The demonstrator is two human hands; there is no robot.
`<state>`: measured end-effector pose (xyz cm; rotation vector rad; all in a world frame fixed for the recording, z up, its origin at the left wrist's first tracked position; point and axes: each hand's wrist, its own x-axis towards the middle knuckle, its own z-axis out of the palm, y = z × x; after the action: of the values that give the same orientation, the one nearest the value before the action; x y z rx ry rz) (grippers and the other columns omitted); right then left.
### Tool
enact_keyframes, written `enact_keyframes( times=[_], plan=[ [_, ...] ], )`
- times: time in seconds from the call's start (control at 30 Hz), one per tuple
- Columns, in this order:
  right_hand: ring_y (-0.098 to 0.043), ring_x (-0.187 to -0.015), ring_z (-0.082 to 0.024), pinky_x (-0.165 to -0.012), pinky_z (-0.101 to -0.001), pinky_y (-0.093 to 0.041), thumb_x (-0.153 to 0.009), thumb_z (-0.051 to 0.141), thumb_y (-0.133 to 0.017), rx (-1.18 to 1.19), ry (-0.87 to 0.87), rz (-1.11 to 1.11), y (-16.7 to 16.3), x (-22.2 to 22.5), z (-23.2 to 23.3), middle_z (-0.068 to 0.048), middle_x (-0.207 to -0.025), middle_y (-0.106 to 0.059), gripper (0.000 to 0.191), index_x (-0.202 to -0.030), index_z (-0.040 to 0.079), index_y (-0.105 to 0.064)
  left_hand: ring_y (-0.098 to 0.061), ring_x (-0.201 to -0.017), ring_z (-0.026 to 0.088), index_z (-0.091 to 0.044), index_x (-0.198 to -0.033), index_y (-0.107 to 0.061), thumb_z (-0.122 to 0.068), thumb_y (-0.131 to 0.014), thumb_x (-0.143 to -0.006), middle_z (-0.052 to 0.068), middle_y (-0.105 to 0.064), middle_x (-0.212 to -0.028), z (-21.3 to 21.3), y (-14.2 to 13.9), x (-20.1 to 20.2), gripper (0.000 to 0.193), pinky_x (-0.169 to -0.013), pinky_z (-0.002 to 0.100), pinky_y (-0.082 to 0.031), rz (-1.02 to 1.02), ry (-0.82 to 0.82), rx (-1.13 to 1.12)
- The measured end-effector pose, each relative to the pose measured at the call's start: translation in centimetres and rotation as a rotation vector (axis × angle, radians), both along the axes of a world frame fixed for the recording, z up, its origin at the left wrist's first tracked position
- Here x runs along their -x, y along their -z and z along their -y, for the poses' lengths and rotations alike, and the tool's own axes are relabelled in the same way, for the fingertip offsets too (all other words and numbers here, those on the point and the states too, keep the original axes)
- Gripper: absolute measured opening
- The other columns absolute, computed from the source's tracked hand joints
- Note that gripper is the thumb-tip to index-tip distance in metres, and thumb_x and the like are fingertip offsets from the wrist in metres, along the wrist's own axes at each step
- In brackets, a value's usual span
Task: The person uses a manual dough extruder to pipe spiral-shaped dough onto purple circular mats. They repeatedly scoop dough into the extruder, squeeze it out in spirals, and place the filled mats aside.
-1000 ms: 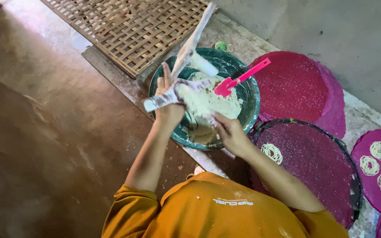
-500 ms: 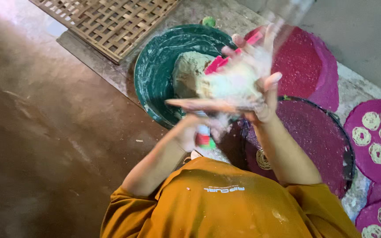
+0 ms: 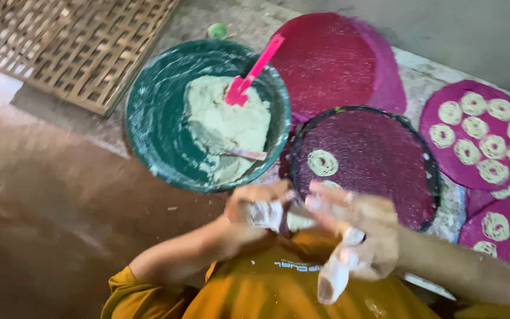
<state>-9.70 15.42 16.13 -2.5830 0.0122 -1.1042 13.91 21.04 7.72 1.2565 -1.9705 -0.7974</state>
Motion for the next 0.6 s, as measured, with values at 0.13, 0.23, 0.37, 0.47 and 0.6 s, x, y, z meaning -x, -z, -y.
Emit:
enact_keyframes(
  times=[0.13, 0.23, 0.37, 0.47, 0.6],
  plan=[
    [-0.064, -0.125, -0.048, -0.102, -0.0530, -0.058, -0.089, 0.031, -0.063, -0.245, 0.134, 0.072, 1.2, 1.6, -3.3, -0.032, -0.134, -0.059, 0.059, -0.142, 0.010, -0.054, -0.067, -0.079, 0.029, -0.009, -0.103, -0.069, -0.029, -0.090, -0.077, 0.010, -0.069, -0.090, 1.2, -1.0, 2.2, 0.038, -0.060, 0.039, -0.048, 0.257, 0.255, -0.220],
    [-0.043, -0.151, -0.040, -0.126, -0.0562, -0.033, -0.093, 0.032, -0.062, -0.318, 0.321, 0.122, 3.0, 4.3, -3.6, -0.028, -0.157, -0.041, 0.083, -0.162, 0.010, -0.022, -0.068, -0.094, 0.022, -0.005, -0.116, -0.063, -0.015, -0.084, -0.078, 0.010, -0.071, -0.104, 3.4, -3.1, 2.5, 0.044, -0.088, 0.035, -0.056, -0.643, 0.492, -0.146],
    [-0.025, -0.160, -0.034, -0.130, -0.0507, -0.018, -0.088, 0.042, -0.071, -0.989, 0.289, 0.023, 5.9, 12.7, -3.1, -0.023, -0.169, -0.025, 0.106, -0.166, 0.006, -0.009, -0.071, -0.096, 0.018, -0.005, -0.110, -0.071, -0.012, -0.083, -0.083, 0.009, -0.074, -0.101, 8.1, -4.2, 6.6, 0.030, -0.087, 0.035, -0.056, -0.405, 0.596, -0.245],
    [-0.027, -0.156, -0.032, -0.125, -0.0475, -0.022, -0.078, 0.048, -0.079, -1.497, 0.165, -0.107, 9.3, 17.8, -4.0, -0.020, -0.166, -0.028, 0.116, -0.162, 0.002, -0.015, -0.067, -0.102, 0.018, -0.004, -0.116, -0.070, -0.012, -0.087, -0.080, 0.010, -0.074, -0.110, 10.1, -2.9, 10.6, 0.040, -0.093, 0.038, -0.057, -0.380, 0.518, -0.315],
    [-0.036, -0.146, -0.031, -0.116, -0.0456, -0.029, -0.068, 0.052, -0.083, -1.584, 0.379, 0.203, 13.6, 19.8, -8.9, -0.020, -0.157, -0.037, 0.120, -0.157, -0.003, -0.025, -0.069, -0.100, 0.020, -0.013, -0.141, -0.045, -0.012, -0.077, -0.064, 0.005, -0.064, -0.128, 17.0, 0.8, 13.9, 0.083, -0.090, 0.039, -0.062, -0.310, 0.773, -0.503]
  ],
)
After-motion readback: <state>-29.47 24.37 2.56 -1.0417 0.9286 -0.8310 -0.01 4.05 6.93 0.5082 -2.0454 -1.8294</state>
